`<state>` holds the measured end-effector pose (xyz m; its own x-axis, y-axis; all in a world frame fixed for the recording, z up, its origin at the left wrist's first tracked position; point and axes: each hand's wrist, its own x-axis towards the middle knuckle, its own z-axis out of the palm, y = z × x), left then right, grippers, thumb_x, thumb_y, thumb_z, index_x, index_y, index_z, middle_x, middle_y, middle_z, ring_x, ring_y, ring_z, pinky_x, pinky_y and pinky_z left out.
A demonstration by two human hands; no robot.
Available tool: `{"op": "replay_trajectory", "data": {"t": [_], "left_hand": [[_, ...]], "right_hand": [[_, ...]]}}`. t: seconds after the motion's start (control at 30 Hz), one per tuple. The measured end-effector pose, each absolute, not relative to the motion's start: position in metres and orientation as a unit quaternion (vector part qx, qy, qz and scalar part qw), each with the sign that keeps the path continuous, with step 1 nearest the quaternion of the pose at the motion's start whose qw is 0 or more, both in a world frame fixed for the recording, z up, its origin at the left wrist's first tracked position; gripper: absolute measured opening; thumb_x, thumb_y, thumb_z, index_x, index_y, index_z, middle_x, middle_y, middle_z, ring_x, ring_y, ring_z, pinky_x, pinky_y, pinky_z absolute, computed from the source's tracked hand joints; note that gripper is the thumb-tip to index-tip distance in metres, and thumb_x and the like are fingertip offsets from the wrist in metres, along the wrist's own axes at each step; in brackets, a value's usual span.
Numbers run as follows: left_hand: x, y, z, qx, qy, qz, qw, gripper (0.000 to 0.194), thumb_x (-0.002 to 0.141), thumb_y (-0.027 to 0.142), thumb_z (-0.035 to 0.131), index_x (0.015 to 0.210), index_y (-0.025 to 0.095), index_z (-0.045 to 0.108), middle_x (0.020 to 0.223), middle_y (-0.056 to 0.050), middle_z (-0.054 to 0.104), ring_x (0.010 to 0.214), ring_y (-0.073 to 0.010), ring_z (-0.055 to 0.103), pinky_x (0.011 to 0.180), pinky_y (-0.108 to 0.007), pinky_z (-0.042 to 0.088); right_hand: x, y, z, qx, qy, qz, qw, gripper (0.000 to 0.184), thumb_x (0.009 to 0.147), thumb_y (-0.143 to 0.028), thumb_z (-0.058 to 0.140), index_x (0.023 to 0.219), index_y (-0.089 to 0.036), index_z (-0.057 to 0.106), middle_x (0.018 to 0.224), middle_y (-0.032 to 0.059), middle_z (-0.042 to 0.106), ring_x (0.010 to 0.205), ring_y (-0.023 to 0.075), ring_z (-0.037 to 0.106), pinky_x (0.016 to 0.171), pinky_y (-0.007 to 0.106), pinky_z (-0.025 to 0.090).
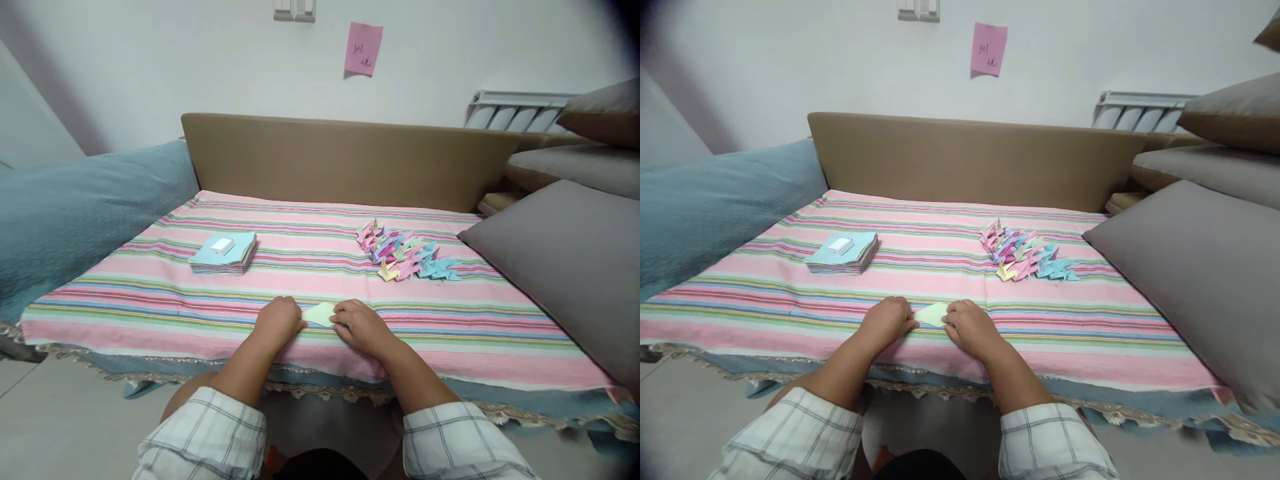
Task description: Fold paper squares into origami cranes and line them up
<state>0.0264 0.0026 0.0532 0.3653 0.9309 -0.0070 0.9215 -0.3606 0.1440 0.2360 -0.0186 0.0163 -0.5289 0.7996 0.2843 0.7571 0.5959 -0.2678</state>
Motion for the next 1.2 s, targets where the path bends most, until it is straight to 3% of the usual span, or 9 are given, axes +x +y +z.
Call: {"op": "replay_trajectory", "data": {"t": [0.2, 0.37, 0.5, 0.67, 0.93, 1.1, 1.13, 1.2], "left_hand": [[0.009, 0.008, 0.052, 0.804, 0.587, 0.054, 0.081, 0.014, 0.068, 0.032, 0.068, 0.065, 0.019, 0.065, 0.073, -0.004, 0.060, 0.071, -0.0204, 0.058, 0.063, -0.028, 0.040], [0.016, 0.005, 0.040, 0.857, 0.476, 0.175, 0.097, 0.023, 0.069, 0.022, 0.070, 0.092, 0.023, 0.067, 0.098, -0.005, 0.061, 0.095, -0.0203, 0.055, 0.081, -0.030, 0.042], [0.027, 0.006, 0.034, 0.888, 0.433, 0.126, 0.092, 0.011, 0.076, 0.018, 0.062, 0.082, 0.023, 0.070, 0.094, -0.005, 0.063, 0.093, -0.0209, 0.056, 0.080, -0.031, 0.042], [0.029, 0.007, 0.036, 0.892, 0.428, 0.109, 0.091, 0.013, 0.079, 0.019, 0.059, 0.069, 0.019, 0.068, 0.081, -0.006, 0.064, 0.083, -0.0193, 0.057, 0.076, -0.030, 0.042], [0.031, 0.002, 0.035, 0.888, 0.441, 0.132, 0.021, 0.023, 0.088, 0.026, 0.044, 0.081, 0.018, 0.064, 0.083, -0.008, 0.064, 0.083, -0.0209, 0.056, 0.075, -0.032, 0.043], [0.029, 0.005, 0.029, 0.853, 0.451, 0.239, 0.110, 0.017, 0.085, 0.029, 0.050, 0.091, 0.020, 0.063, 0.091, -0.007, 0.064, 0.089, -0.0193, 0.056, 0.084, -0.034, 0.043], [0.029, 0.007, 0.027, 0.824, 0.462, 0.291, 0.147, 0.023, 0.082, 0.031, 0.056, 0.101, 0.021, 0.061, 0.100, -0.007, 0.063, 0.093, -0.0194, 0.056, 0.086, -0.034, 0.044], [0.031, 0.010, 0.024, 0.732, 0.487, 0.402, 0.257, 0.055, 0.072, 0.035, 0.067, 0.122, 0.022, 0.049, 0.117, -0.009, 0.057, 0.100, -0.0196, 0.055, 0.087, -0.035, 0.045]], "right_hand": [[0.235, -0.019, 0.019, -0.454, -0.870, 0.060, 0.181, 0.015, 0.083, -0.023, 0.056, 0.092, -0.021, 0.069, 0.098, 0.0057, 0.063, 0.094, 0.0195, 0.054, 0.085, 0.033, 0.041], [0.234, -0.019, 0.019, -0.459, -0.866, 0.061, 0.186, 0.014, 0.081, -0.026, 0.060, 0.092, -0.020, 0.068, 0.095, 0.0061, 0.063, 0.093, 0.0195, 0.054, 0.084, 0.033, 0.041], [0.233, -0.020, 0.017, -0.461, -0.864, 0.057, 0.193, 0.014, 0.081, -0.025, 0.060, 0.092, -0.019, 0.067, 0.096, 0.0058, 0.063, 0.093, 0.0196, 0.054, 0.084, 0.033, 0.041], [0.233, -0.021, 0.016, -0.460, -0.863, 0.061, 0.198, 0.016, 0.080, -0.026, 0.063, 0.094, -0.020, 0.065, 0.098, 0.0059, 0.063, 0.095, 0.0197, 0.054, 0.085, 0.033, 0.041], [0.228, -0.021, 0.014, -0.480, -0.854, 0.028, 0.196, 0.031, 0.078, -0.037, 0.066, 0.103, -0.019, 0.061, 0.098, 0.0077, 0.064, 0.094, 0.0223, 0.056, 0.083, 0.033, 0.041], [0.226, -0.019, 0.009, -0.509, -0.826, 0.024, 0.240, 0.015, 0.087, -0.028, 0.051, 0.092, -0.020, 0.063, 0.090, 0.0073, 0.065, 0.086, 0.0209, 0.058, 0.076, 0.031, 0.041], [0.225, -0.018, 0.009, -0.521, -0.807, 0.047, 0.274, 0.015, 0.087, -0.027, 0.049, 0.090, -0.021, 0.063, 0.087, 0.0066, 0.065, 0.084, 0.0202, 0.058, 0.074, 0.031, 0.042], [0.223, -0.016, 0.009, -0.543, -0.740, 0.144, 0.370, 0.016, 0.086, -0.031, 0.049, 0.087, -0.021, 0.062, 0.080, 0.0040, 0.064, 0.076, 0.0183, 0.058, 0.067, 0.028, 0.043]]}}
